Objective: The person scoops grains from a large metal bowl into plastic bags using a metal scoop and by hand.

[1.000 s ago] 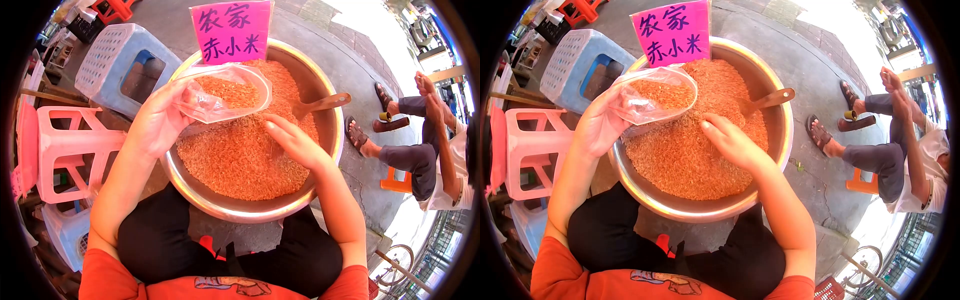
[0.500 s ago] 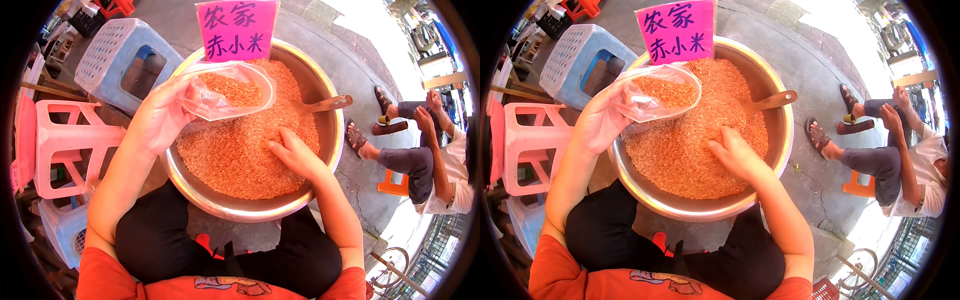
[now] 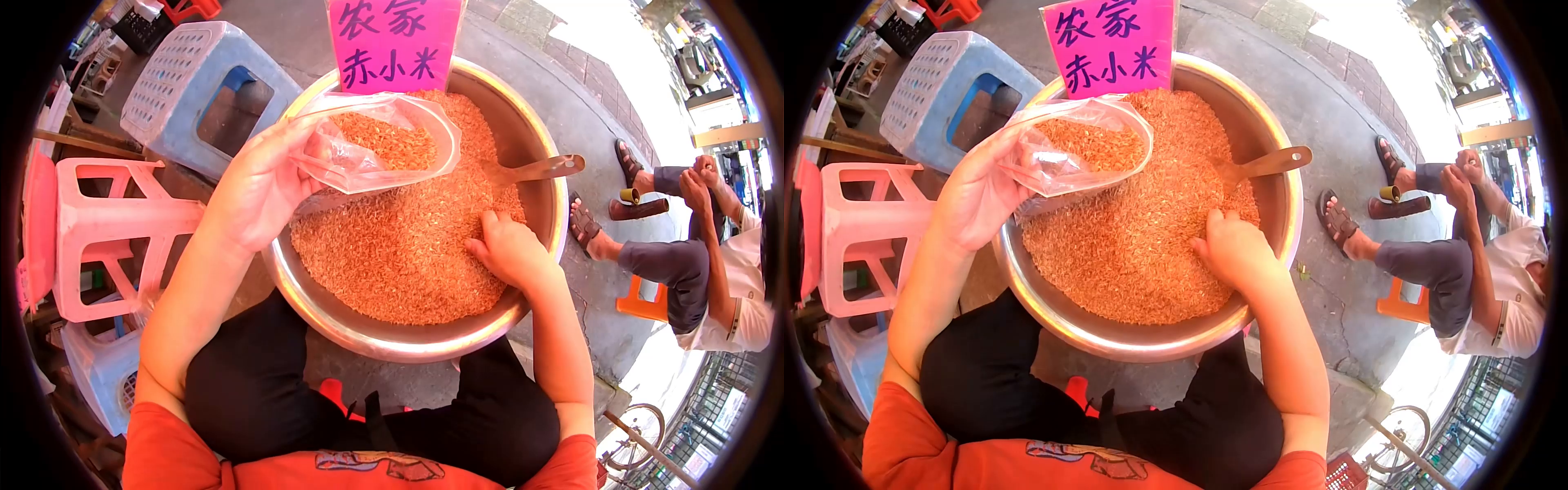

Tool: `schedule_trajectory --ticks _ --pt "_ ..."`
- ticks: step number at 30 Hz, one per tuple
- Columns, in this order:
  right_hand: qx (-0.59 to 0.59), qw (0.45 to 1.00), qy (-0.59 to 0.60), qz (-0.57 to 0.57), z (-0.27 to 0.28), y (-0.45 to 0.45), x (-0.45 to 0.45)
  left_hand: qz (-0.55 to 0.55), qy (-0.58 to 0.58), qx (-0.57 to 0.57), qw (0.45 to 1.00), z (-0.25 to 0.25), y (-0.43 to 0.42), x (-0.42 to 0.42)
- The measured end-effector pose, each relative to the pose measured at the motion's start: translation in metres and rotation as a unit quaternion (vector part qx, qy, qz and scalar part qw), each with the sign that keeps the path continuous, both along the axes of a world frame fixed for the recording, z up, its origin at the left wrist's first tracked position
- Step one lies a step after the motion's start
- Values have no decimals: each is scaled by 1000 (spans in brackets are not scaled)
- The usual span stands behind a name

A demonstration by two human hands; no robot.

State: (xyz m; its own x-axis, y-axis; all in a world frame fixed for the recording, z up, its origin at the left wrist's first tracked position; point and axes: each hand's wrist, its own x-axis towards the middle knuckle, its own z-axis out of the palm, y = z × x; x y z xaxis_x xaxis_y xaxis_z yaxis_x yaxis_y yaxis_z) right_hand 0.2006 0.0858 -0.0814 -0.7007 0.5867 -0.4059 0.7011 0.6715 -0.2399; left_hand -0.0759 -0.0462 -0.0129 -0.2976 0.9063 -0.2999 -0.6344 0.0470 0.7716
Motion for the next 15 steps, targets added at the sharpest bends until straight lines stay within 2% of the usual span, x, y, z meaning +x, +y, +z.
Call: schedule_trajectory --ticks 4,8,9,12,13,14,15 --pt "-160 980 116 23 8 0 -10 -25 29 13 999 -2 -1 -3" --pt "-281 950 117 71 38 -4 -21 -11 40 3 999 1 -2 -3" --pt "-286 932 211 68 41 -7 -19 -17 48 7 999 1 -3 -3" --pt "-469 804 338 -139 44 -10 -21 -17 60 7 998 3 -3 -2" --pt "-470 777 378 -181 46 -9 -20 -13 62 4 998 4 -3 -2" --pt "-360 863 336 -112 46 -5 -16 -14 72 6 997 4 -3 -1" --pt "-240 927 285 -41 45 3 -8 -15 82 8 997 5 -3 -1"
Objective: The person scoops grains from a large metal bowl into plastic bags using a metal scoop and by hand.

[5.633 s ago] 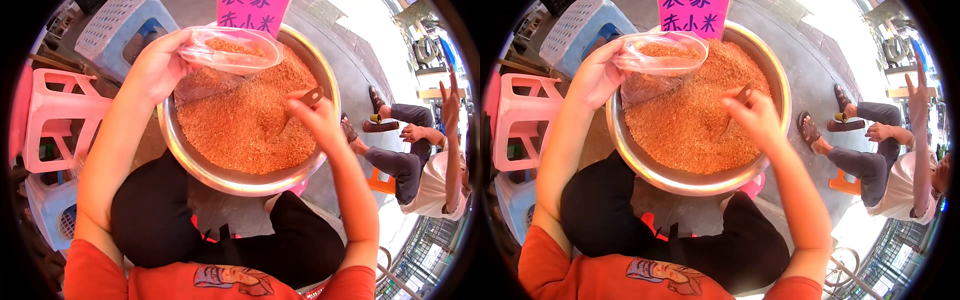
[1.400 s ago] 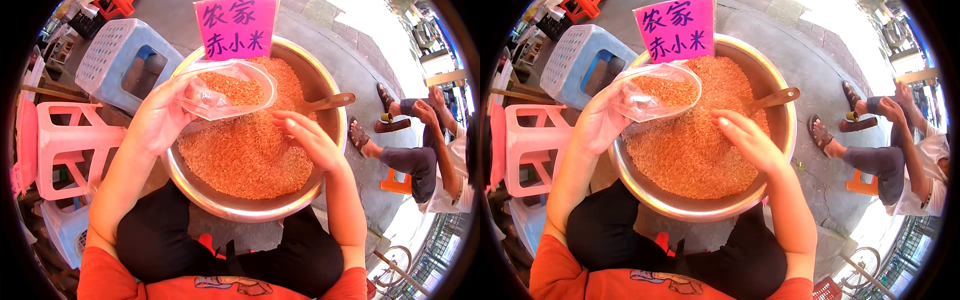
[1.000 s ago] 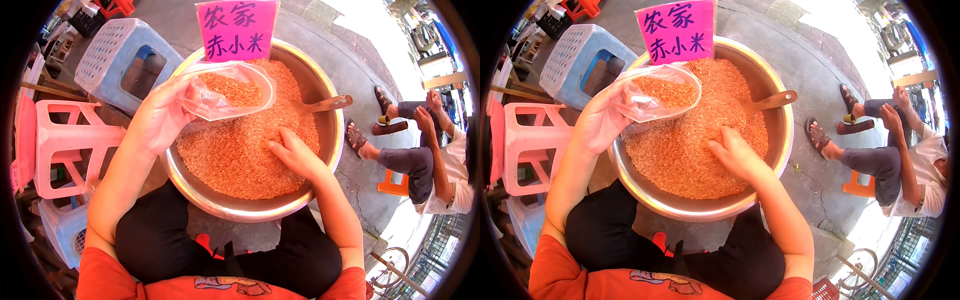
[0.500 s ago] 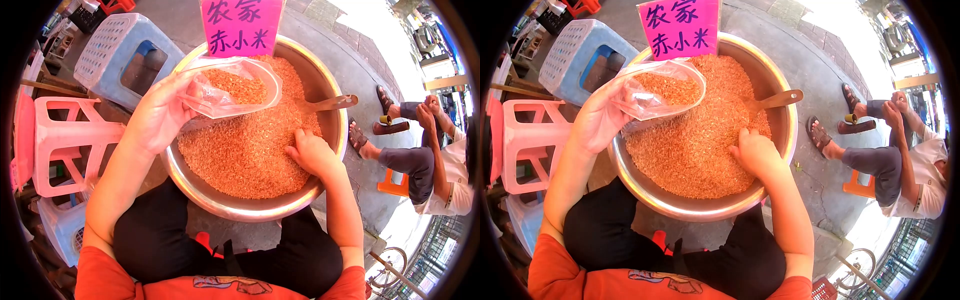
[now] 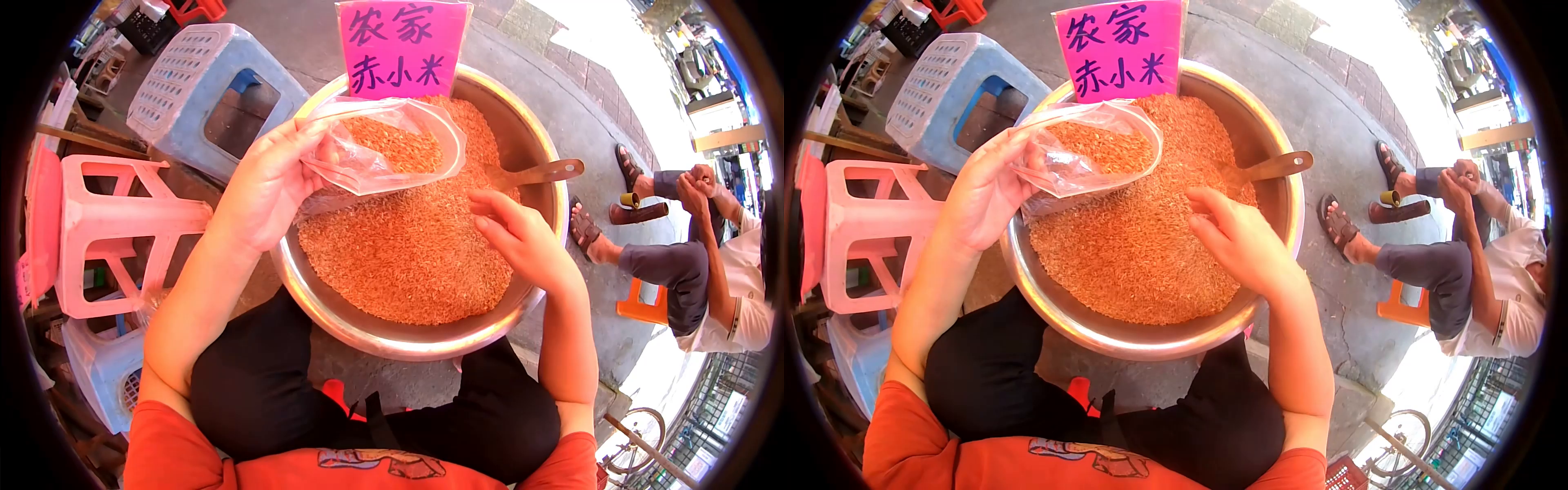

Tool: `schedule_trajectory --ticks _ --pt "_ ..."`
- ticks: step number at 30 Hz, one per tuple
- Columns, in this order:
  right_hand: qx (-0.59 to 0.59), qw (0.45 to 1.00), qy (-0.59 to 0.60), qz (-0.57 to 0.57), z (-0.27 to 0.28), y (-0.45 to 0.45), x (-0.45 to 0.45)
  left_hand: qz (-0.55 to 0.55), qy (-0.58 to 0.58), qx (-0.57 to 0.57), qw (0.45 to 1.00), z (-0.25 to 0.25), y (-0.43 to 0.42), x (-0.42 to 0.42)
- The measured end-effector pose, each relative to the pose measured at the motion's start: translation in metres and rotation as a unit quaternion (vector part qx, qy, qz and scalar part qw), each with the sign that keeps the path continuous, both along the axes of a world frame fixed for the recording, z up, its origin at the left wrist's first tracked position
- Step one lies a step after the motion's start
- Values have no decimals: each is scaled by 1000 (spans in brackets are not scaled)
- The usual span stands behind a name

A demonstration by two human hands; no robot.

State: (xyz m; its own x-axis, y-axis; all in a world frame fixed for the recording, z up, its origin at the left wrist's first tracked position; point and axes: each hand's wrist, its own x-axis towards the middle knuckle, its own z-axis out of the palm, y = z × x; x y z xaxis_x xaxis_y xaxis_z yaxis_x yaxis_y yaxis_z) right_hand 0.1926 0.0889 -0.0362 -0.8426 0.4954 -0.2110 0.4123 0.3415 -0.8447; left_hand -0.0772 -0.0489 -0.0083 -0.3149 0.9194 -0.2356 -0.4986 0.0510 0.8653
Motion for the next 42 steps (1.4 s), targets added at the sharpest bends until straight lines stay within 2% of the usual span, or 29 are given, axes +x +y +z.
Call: schedule_trajectory --ticks 1,2,6,9,15,18,21,23,26,29,34,37,40,42 --pt "144 987 -53 46 -1 7 7 -1 10 1 1000 0 0 0" --pt "161 979 -73 102 4 7 16 -1 17 2 1000 0 0 -1" --pt "-3 943 -163 291 17 -9 24 -2 30 -3 1000 -1 0 -1" --pt "6 906 -175 384 -4 -35 20 0 33 -1 999 1 1 0" --pt "24 940 -81 330 -3 -61 -2 -2 30 3 1000 -1 4 5" --pt "110 967 74 217 -6 -61 -5 8 23 -8 1000 1 5 8" --pt "71 980 117 144 12 -41 -2 0 31 -9 999 0 5 4" --pt "100 983 145 53 16 -24 3 -9 32 -3 999 -2 3 3" --pt "33 984 97 -145 6 -7 17 -15 26 2 1000 -1 5 4" --pt "-45 978 103 -175 -14 2 29 -7 25 -3 1000 0 6 5" --pt "87 984 52 -144 -38 -4 26 -5 27 -1 1000 -2 5 3" --pt "121 985 21 -123 -40 -6 25 -4 20 -1 1000 0 6 5" --pt "251 965 9 -75 -50 0 34 -11 17 4 1000 -1 6 5" --pt "300 947 -112 -25 -56 -4 33 -14 18 4 1000 0 8 5"
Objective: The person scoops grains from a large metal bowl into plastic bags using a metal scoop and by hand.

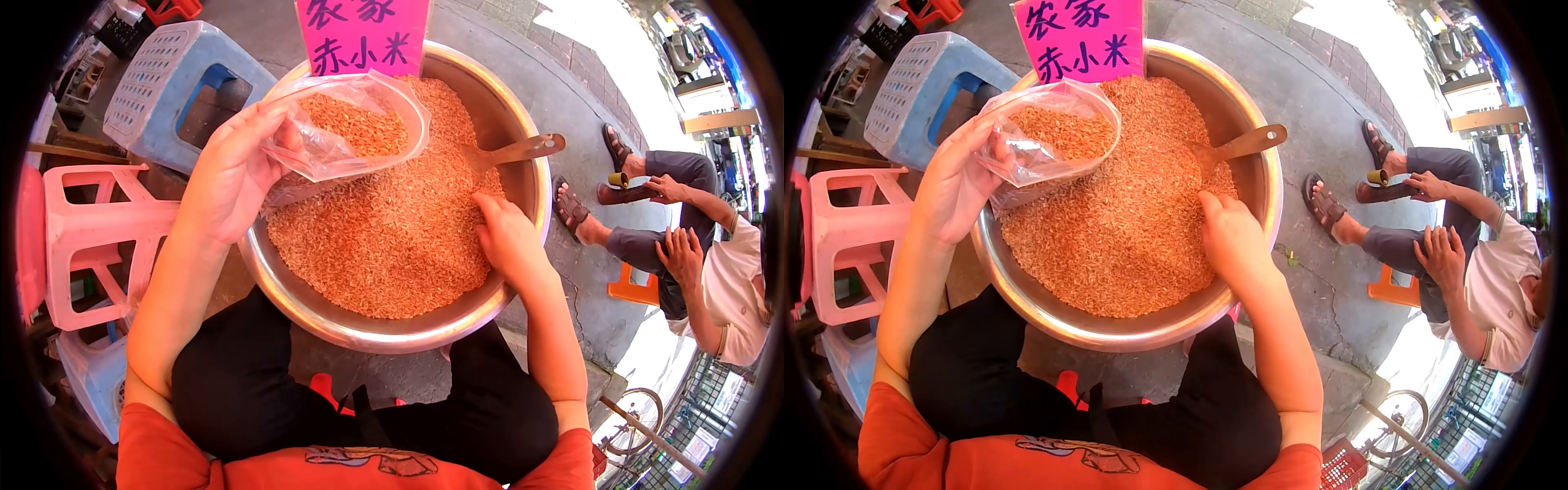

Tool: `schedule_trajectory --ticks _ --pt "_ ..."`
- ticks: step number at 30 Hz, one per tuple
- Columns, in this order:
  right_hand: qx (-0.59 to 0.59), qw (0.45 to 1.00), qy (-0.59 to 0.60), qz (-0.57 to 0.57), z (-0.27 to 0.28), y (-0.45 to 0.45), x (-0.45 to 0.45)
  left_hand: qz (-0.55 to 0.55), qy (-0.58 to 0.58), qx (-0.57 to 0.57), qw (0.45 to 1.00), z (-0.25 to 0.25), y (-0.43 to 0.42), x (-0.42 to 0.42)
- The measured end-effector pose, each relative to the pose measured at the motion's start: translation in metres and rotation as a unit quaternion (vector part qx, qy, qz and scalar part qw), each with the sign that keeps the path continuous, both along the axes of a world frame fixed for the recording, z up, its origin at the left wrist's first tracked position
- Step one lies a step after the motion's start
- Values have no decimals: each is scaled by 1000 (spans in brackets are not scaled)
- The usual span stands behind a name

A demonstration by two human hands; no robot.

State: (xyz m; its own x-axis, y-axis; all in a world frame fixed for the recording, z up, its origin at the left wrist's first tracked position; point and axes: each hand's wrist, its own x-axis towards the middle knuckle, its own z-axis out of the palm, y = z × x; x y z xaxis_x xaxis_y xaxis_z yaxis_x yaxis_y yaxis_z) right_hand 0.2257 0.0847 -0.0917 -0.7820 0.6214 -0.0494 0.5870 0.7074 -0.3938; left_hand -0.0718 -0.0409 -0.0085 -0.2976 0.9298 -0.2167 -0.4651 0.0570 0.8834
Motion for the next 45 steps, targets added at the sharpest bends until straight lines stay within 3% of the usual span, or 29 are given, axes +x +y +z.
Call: schedule_trajectory --ticks 2,3,5,8,11,15,19,22,24,25,26,27,29,32,35,38,42,45 --pt "-13 990 -137 34 -3 -9 -6 1 1 -3 1000 0 1 2" --pt "3 988 -155 18 -7 -20 -13 4 2 -5 1000 1 2 3" --pt "-95 985 -141 13 3 -24 -24 9 6 -9 1000 2 3 5" --pt "-204 971 96 74 15 -22 -28 15 11 -14 1000 2 3 4" --pt "-295 930 216 26 29 -15 -40 13 16 -21 1000 0 1 2" --pt "-110 977 180 8 7 13 -56 4 22 -21 1000 -1 1 2" --pt "-69 989 132 -26 -27 1 -72 0 35 -21 999 3 1 5" --pt "-262 953 151 -10 0 -17 -61 -9 62 -28 998 3 0 2" --pt "-399 901 170 -5 21 -21 -48 -11 62 -26 998 2 1 3" --pt "-320 920 227 25 16 -20 -39 -14 62 -25 998 2 1 3" --pt "-310 916 252 -26 11 -17 -32 -16 58 -24 998 1 0 3" --pt "-356 894 244 -125 13 -12 -26 -18 54 -21 998 1 -1 3" --pt "-333 854 326 -233 0 0 -13 -24 48 -18 998 1 -1 4" --pt "-455 660 466 -376 -4 0 -11 -36 51 -16 998 1 -2 5" --pt "-400 727 429 -357 -2 8 -24 -47 64 -21 997 3 -1 7" --pt "-371 816 310 -318 -11 32 -35 -42 68 -50 996 7 -1 16" --pt "-189 938 225 -186 -33 48 -41 -35 68 -40 996 2 -2 11" --pt "76 978 151 -126 -4 27 -43 -43 79 -34 995 6 -3 13"
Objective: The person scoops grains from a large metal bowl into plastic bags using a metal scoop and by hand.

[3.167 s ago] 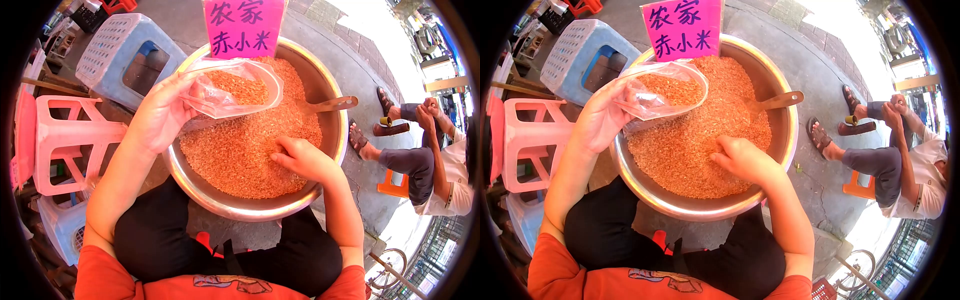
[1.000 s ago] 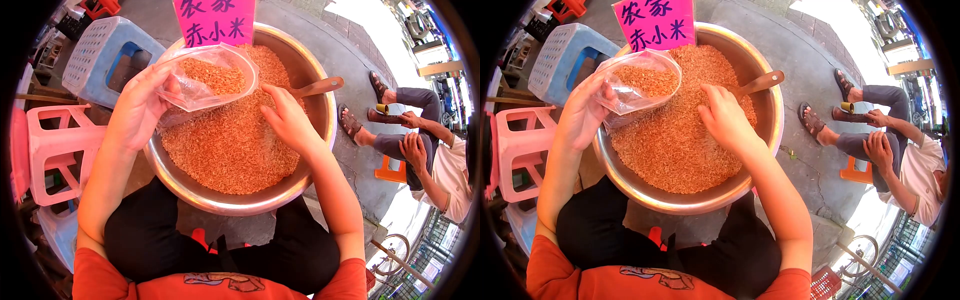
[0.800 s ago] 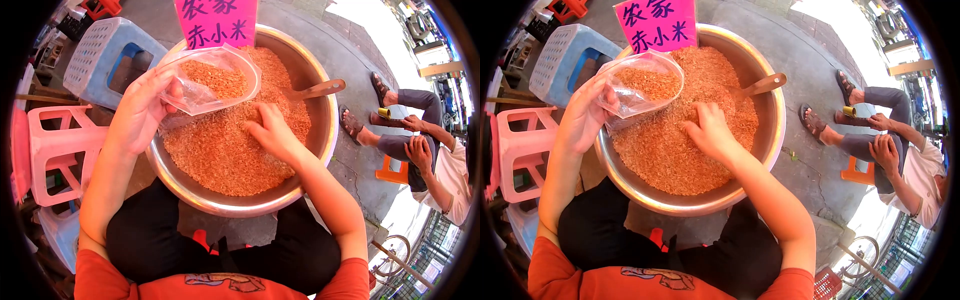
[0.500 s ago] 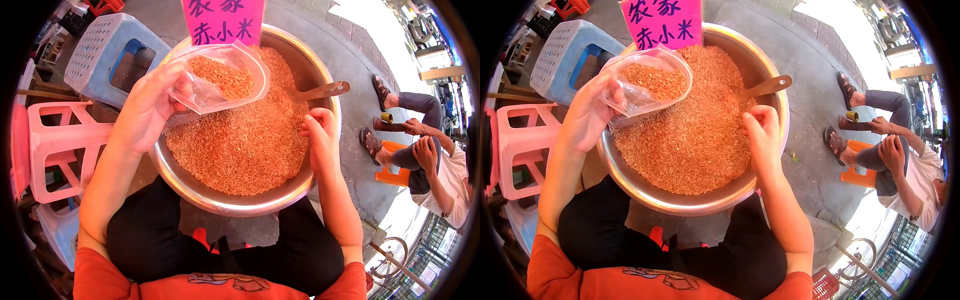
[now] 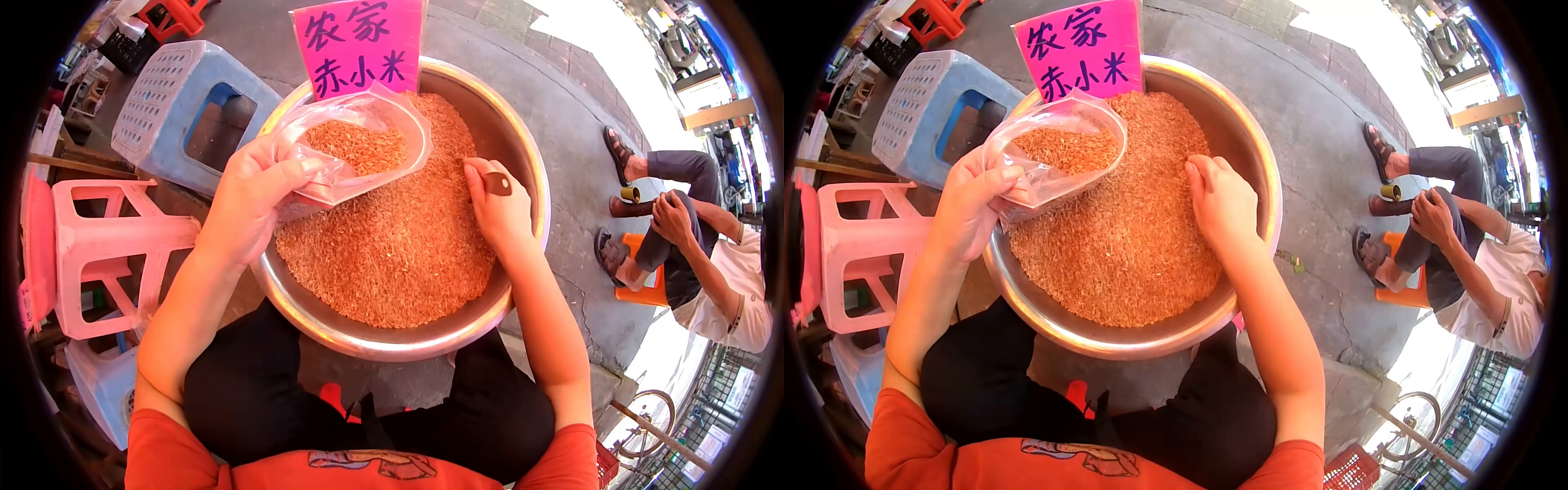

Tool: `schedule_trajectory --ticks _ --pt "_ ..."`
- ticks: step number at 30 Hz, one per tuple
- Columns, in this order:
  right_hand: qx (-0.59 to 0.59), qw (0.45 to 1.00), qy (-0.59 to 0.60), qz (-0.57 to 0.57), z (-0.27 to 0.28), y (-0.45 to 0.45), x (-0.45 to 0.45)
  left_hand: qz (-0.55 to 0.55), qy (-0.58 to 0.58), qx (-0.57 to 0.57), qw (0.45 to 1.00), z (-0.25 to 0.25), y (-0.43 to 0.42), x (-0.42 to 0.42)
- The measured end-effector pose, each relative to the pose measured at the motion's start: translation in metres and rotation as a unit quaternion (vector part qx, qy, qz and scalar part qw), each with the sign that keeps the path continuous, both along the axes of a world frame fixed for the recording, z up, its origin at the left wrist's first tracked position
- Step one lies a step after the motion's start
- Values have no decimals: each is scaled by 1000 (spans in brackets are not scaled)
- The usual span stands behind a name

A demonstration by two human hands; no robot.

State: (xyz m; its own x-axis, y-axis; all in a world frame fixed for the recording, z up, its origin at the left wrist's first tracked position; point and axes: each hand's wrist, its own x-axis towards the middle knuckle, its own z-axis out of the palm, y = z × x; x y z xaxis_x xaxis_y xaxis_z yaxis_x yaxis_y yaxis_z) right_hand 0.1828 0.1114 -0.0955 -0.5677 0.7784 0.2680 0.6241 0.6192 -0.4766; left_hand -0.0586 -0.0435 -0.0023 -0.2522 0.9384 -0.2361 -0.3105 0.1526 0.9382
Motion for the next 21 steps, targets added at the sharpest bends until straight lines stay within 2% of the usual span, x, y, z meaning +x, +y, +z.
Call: schedule_trajectory --ticks 1,2,4,5,8,9,12,14,18,21 --pt "21 1000 4 3 10 -5 0 -11 6 -4 1000 2 0 1" --pt "45 996 71 2 10 -8 2 -18 7 -5 1000 4 0 3" --pt "0 991 131 -31 22 -16 6 -34 10 -1 999 7 3 8" --pt "12 992 123 -37 14 -13 11 -35 25 5 999 3 3 8" --pt "-262 962 68 -44 1 -16 15 -44 50 12 998 -4 5 11" --pt "-226 969 99 -26 -6 -19 10 -52 46 6 998 -1 7 14" --pt "-383 903 167 -98 6 -20 16 -58 49 1 997 1 8 20" --pt "-388 902 155 -112 17 -13 25 -68 59 -3 996 -2 7 19" --pt "-402 866 274 -117 53 -11 35 -94 68 3 993 -5 8 19" --pt "-334 881 320 -97 83 -14 34 -112 69 -1 991 -9 10 21"
